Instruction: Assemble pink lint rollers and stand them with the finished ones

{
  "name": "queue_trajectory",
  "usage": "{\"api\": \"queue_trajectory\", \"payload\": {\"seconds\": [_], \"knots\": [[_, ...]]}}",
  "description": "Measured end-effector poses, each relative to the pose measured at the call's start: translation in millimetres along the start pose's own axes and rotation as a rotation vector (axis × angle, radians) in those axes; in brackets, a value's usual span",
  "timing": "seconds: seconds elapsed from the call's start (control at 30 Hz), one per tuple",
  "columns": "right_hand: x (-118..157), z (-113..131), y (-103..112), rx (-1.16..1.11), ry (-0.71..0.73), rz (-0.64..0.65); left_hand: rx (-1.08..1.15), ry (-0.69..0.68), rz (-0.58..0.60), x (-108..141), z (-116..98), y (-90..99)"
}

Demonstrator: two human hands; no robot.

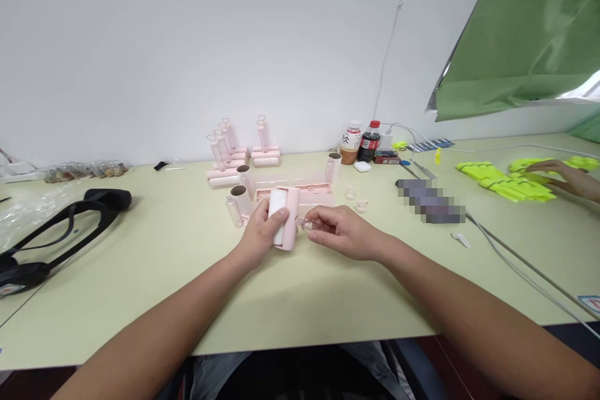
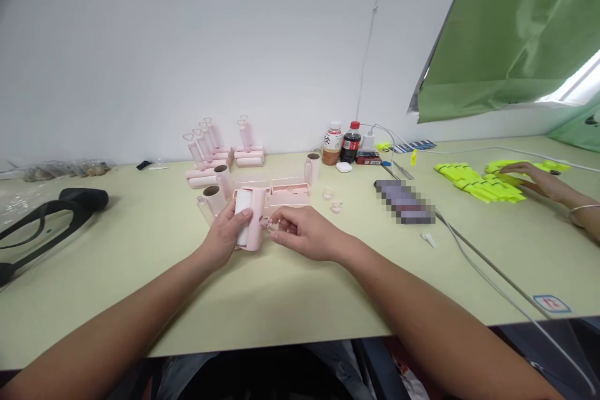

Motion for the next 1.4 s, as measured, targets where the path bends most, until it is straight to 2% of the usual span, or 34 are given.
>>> {"api": "queue_trajectory", "payload": {"seconds": [0.47, 0.7, 0.9, 1.2, 1.4], "knots": [[-1, 1, 1, 0.021, 0.068, 0.032, -0.026, -0.004, 0.022, 1, -1, -0.2], [-2, 4, 3, 0.091, 0.042, 0.088, -0.230, -0.149, 0.056, -1, 0, 6.5], [-2, 7, 2, 0.107, 0.020, 0.111, -0.376, -0.175, 0.088, 2, -6, 4.4], [-2, 4, -2, 0.118, 0.057, 0.130, -0.467, -0.119, 0.180, 4, -14, 3.6], [-1, 1, -4, 0.112, 0.042, 0.141, -0.471, -0.101, 0.150, 5, -11, 2.5]]}}
Point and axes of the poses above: each hand's wrist, its own x-axis away from the middle knuckle, its own y-axis out of the back of the hand, z = x × y, the point moved 2 cm from there along -x, towards the middle knuckle, and after that the axes turned 11 degrees about x, right-handed, at the moved point
